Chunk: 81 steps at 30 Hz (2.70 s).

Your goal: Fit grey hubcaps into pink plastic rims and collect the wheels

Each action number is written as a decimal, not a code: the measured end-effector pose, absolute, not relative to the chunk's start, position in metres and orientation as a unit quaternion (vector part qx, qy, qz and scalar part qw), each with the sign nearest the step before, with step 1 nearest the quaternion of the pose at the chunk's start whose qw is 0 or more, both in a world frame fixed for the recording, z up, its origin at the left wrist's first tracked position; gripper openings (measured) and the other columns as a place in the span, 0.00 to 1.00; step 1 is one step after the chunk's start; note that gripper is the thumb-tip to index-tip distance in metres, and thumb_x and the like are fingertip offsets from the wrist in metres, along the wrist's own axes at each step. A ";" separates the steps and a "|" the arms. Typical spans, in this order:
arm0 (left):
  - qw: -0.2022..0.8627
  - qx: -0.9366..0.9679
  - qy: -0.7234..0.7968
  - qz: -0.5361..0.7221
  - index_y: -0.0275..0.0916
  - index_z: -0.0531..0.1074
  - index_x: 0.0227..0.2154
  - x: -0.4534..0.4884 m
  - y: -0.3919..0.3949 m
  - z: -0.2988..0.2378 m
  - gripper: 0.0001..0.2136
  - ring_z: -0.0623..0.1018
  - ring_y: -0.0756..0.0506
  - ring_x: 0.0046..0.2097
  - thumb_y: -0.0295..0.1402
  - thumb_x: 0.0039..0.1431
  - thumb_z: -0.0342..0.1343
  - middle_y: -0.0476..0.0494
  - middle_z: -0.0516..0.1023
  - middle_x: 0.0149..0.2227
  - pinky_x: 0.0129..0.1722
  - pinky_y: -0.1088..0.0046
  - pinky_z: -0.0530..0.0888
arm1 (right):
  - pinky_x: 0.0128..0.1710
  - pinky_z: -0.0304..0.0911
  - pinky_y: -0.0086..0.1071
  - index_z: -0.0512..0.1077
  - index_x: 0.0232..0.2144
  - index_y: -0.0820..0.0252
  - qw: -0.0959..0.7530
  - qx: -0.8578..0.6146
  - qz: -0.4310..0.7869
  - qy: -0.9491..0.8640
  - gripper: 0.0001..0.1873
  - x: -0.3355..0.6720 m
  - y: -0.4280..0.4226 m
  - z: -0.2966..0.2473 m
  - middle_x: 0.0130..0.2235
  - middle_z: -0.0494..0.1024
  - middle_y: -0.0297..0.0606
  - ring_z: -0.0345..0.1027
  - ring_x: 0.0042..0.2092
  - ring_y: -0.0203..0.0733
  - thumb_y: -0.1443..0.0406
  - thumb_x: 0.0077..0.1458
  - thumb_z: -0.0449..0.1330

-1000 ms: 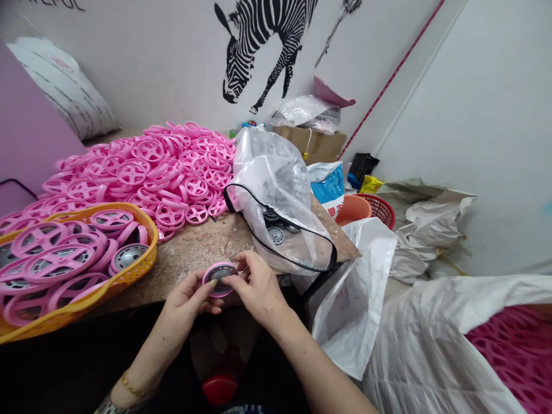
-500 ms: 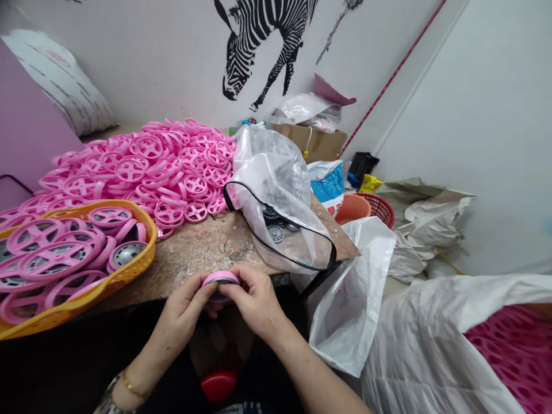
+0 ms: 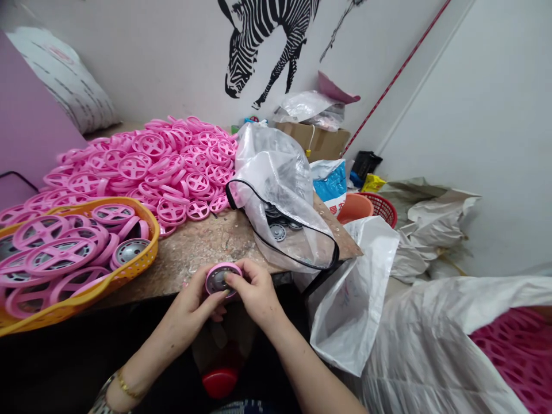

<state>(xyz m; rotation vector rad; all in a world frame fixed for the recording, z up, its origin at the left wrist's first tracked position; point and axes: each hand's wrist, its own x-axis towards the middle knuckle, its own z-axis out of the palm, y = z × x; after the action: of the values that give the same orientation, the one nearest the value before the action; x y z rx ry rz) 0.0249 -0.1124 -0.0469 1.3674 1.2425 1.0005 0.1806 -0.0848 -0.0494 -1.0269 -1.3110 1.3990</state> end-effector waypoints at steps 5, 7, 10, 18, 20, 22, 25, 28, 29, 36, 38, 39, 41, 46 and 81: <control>0.479 0.568 0.515 0.427 0.43 0.69 0.52 0.026 -0.118 -0.048 0.18 0.78 0.46 0.26 0.38 0.60 0.56 0.47 0.77 0.35 0.24 0.70 0.77 | 0.34 0.59 0.29 0.72 0.30 0.59 0.454 -0.415 0.555 -0.560 0.07 0.179 -0.085 -0.040 0.29 0.71 0.30 0.63 0.33 0.36 0.61 0.53 0.62; 0.460 0.582 0.512 0.432 0.43 0.69 0.52 0.026 -0.120 -0.048 0.17 0.77 0.46 0.25 0.37 0.60 0.56 0.48 0.76 0.32 0.23 0.71 0.76 | 0.34 0.58 0.29 0.71 0.29 0.59 0.457 -0.414 0.545 -0.568 0.07 0.179 -0.085 -0.039 0.28 0.70 0.30 0.62 0.32 0.36 0.61 0.53 0.61; 0.427 0.603 0.515 0.435 0.44 0.70 0.53 0.024 -0.121 -0.049 0.17 0.75 0.47 0.23 0.35 0.60 0.55 0.50 0.75 0.28 0.23 0.72 0.74 | 0.33 0.57 0.29 0.70 0.27 0.60 0.463 -0.410 0.536 -0.574 0.08 0.179 -0.085 -0.039 0.27 0.68 0.29 0.61 0.31 0.35 0.61 0.53 0.61; 0.448 0.541 0.536 0.468 0.42 0.68 0.54 0.027 -0.124 -0.030 0.20 0.77 0.48 0.24 0.37 0.59 0.57 0.50 0.76 0.31 0.22 0.73 0.77 | 0.36 0.62 0.30 0.72 0.34 0.59 0.437 -0.388 0.536 -0.609 0.08 0.178 -0.082 -0.021 0.32 0.74 0.32 0.67 0.35 0.37 0.61 0.57 0.60; 0.453 0.493 0.534 0.516 0.40 0.68 0.52 0.020 -0.123 -0.015 0.21 0.77 0.49 0.24 0.38 0.57 0.60 0.51 0.76 0.29 0.21 0.74 0.77 | 0.40 0.63 0.31 0.74 0.38 0.58 0.446 -0.401 0.495 -0.629 0.09 0.183 -0.081 -0.013 0.37 0.77 0.35 0.69 0.39 0.39 0.61 0.58 0.59; 0.426 0.440 0.533 0.584 0.40 0.67 0.52 0.007 -0.119 0.001 0.23 0.77 0.49 0.22 0.37 0.53 0.63 0.52 0.77 0.29 0.19 0.75 0.77 | 0.41 0.63 0.32 0.74 0.40 0.58 0.458 -0.431 0.444 -0.638 0.10 0.194 -0.076 -0.007 0.39 0.78 0.36 0.71 0.40 0.40 0.60 0.58 0.59; 0.353 0.363 0.521 0.687 0.43 0.63 0.57 -0.021 -0.114 0.025 0.31 0.77 0.49 0.20 0.33 0.49 0.66 0.54 0.78 0.28 0.18 0.74 0.78 | 0.41 0.64 0.33 0.75 0.39 0.58 0.472 -0.477 0.358 -0.650 0.10 0.218 -0.063 -0.006 0.37 0.79 0.37 0.71 0.39 0.42 0.59 0.58 0.59; 0.274 0.328 0.503 0.751 0.47 0.57 0.62 -0.039 -0.114 0.038 0.36 0.77 0.51 0.22 0.28 0.51 0.65 0.56 0.79 0.30 0.23 0.74 0.80 | 0.40 0.64 0.34 0.75 0.36 0.58 0.468 -0.515 0.290 -0.657 0.10 0.239 -0.050 -0.010 0.36 0.79 0.38 0.71 0.39 0.43 0.59 0.58 0.58; 0.260 0.330 0.497 0.759 0.48 0.57 0.63 -0.040 -0.115 0.038 0.36 0.77 0.52 0.23 0.27 0.52 0.64 0.57 0.80 0.31 0.25 0.75 0.80 | 0.40 0.64 0.35 0.75 0.36 0.59 0.465 -0.521 0.280 -0.659 0.10 0.242 -0.047 -0.012 0.35 0.79 0.38 0.71 0.38 0.43 0.59 0.58 0.58; 0.341 0.476 0.513 0.628 0.41 0.66 0.58 -0.005 -0.115 0.001 0.26 0.80 0.49 0.28 0.36 0.57 0.62 0.50 0.80 0.32 0.28 0.73 0.80 | 0.42 0.62 0.32 0.76 0.36 0.58 0.389 -0.474 0.262 -0.745 0.08 0.200 -0.027 -0.020 0.37 0.81 0.36 0.73 0.40 0.41 0.65 0.60 0.56; 0.373 0.494 0.524 0.584 0.38 0.69 0.54 0.001 -0.108 -0.012 0.23 0.80 0.48 0.28 0.39 0.57 0.61 0.49 0.79 0.31 0.28 0.73 0.80 | 0.42 0.62 0.31 0.76 0.38 0.59 0.349 -0.464 0.244 -0.777 0.09 0.179 -0.015 -0.021 0.39 0.81 0.37 0.73 0.41 0.40 0.66 0.62 0.56; 0.391 0.492 0.530 0.569 0.37 0.70 0.53 0.002 -0.105 -0.017 0.22 0.79 0.48 0.28 0.40 0.56 0.60 0.48 0.79 0.31 0.27 0.72 0.80 | 0.42 0.62 0.30 0.76 0.39 0.60 0.328 -0.461 0.225 -0.793 0.09 0.169 -0.008 -0.022 0.40 0.81 0.38 0.73 0.42 0.40 0.66 0.62 0.56; 0.419 0.477 0.538 0.554 0.36 0.70 0.51 0.001 -0.098 -0.027 0.23 0.79 0.48 0.27 0.41 0.55 0.60 0.48 0.79 0.30 0.25 0.71 0.80 | 0.44 0.62 0.29 0.76 0.42 0.61 0.274 -0.458 0.174 -0.828 0.10 0.150 0.006 -0.024 0.43 0.81 0.39 0.73 0.45 0.39 0.65 0.64 0.55; 0.450 0.435 0.558 0.544 0.35 0.70 0.49 -0.008 -0.091 -0.044 0.23 0.79 0.47 0.26 0.42 0.52 0.61 0.47 0.79 0.29 0.25 0.71 0.79 | 0.47 0.62 0.32 0.75 0.47 0.59 0.209 -0.467 0.113 -0.852 0.13 0.109 0.037 -0.031 0.47 0.79 0.42 0.72 0.49 0.44 0.64 0.66 0.53; 0.571 0.323 0.503 0.562 0.35 0.73 0.31 0.009 -0.092 -0.040 0.17 0.78 0.51 0.27 0.42 0.45 0.69 0.52 0.75 0.26 0.21 0.79 0.76 | 0.46 0.61 0.35 0.77 0.39 0.59 0.313 -0.597 0.140 -0.726 0.11 0.247 -0.011 -0.016 0.41 0.79 0.41 0.71 0.45 0.45 0.64 0.61 0.55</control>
<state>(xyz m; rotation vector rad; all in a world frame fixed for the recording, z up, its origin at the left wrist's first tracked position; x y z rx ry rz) 0.0085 -0.0917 -0.0396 0.7590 1.1811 1.3196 0.2472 -0.0108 -0.0164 -1.5742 -1.9145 0.3687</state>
